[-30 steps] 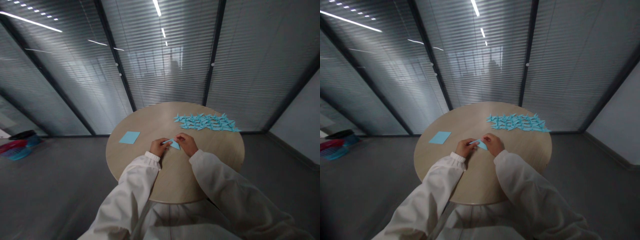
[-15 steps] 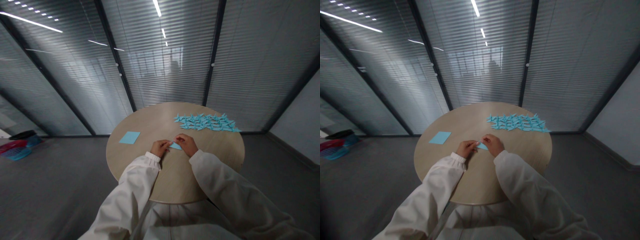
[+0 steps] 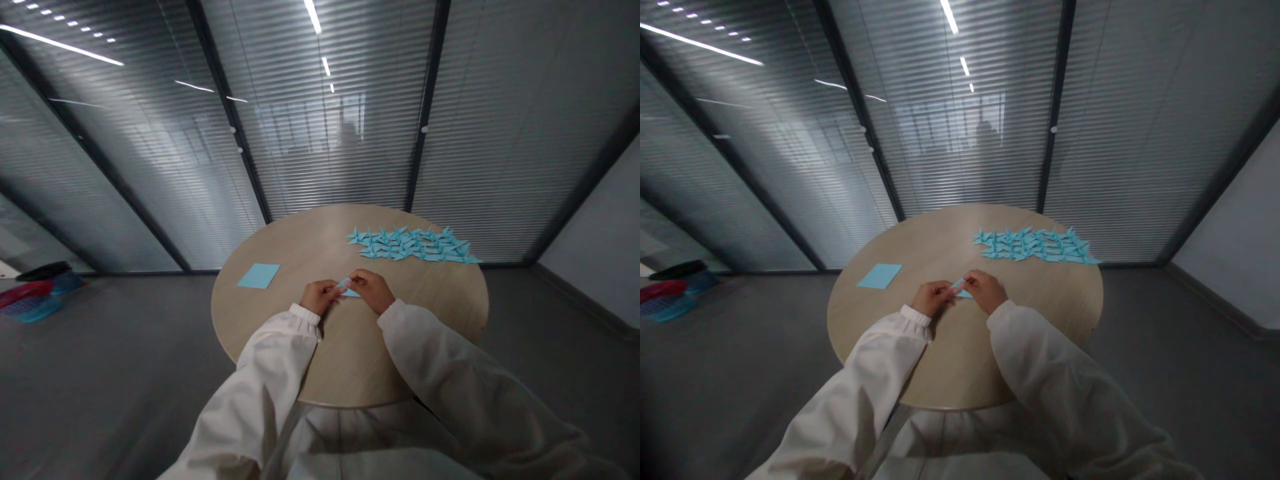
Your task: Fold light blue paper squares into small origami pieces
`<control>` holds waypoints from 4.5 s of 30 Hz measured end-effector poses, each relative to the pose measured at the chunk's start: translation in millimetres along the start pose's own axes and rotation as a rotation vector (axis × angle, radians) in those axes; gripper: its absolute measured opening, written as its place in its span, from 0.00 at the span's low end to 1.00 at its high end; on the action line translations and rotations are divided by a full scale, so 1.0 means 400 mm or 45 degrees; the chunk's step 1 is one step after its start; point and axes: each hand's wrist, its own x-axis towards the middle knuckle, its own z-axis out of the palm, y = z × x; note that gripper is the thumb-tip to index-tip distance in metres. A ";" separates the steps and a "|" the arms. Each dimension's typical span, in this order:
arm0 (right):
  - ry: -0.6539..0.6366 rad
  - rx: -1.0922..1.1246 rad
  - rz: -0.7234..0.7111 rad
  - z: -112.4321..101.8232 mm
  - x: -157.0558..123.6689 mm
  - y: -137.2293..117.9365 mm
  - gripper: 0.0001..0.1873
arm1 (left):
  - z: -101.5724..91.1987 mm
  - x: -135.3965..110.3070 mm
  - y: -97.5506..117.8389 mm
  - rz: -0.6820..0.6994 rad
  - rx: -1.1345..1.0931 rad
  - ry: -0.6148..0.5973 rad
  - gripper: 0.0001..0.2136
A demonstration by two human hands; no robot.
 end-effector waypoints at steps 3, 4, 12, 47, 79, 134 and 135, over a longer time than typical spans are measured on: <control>-0.032 -0.059 -0.095 -0.003 -0.001 -0.012 0.05 | 0.001 0.000 -0.007 0.023 0.126 0.004 0.18; -0.045 -0.067 -0.110 -0.004 -0.001 -0.017 0.04 | 0.000 -0.001 -0.008 0.031 0.158 0.009 0.17; -0.031 -0.079 -0.083 -0.002 -0.004 -0.029 0.04 | -0.004 -0.009 0.011 0.082 0.275 0.016 0.18; -0.168 -0.231 -0.112 0.003 -0.003 -0.003 0.05 | -0.008 0.005 0.001 0.170 0.090 0.431 0.14; -0.045 -0.039 0.054 -0.002 0.000 0.010 0.07 | -0.008 -0.003 0.009 0.231 0.237 0.402 0.13; 0.028 -0.118 -0.164 -0.003 -0.006 -0.028 0.04 | 0.009 0.000 -0.004 -0.052 -0.168 0.005 0.17; 0.035 -0.116 -0.146 -0.003 -0.006 -0.028 0.04 | 0.009 0.000 -0.007 -0.064 -0.177 -0.019 0.17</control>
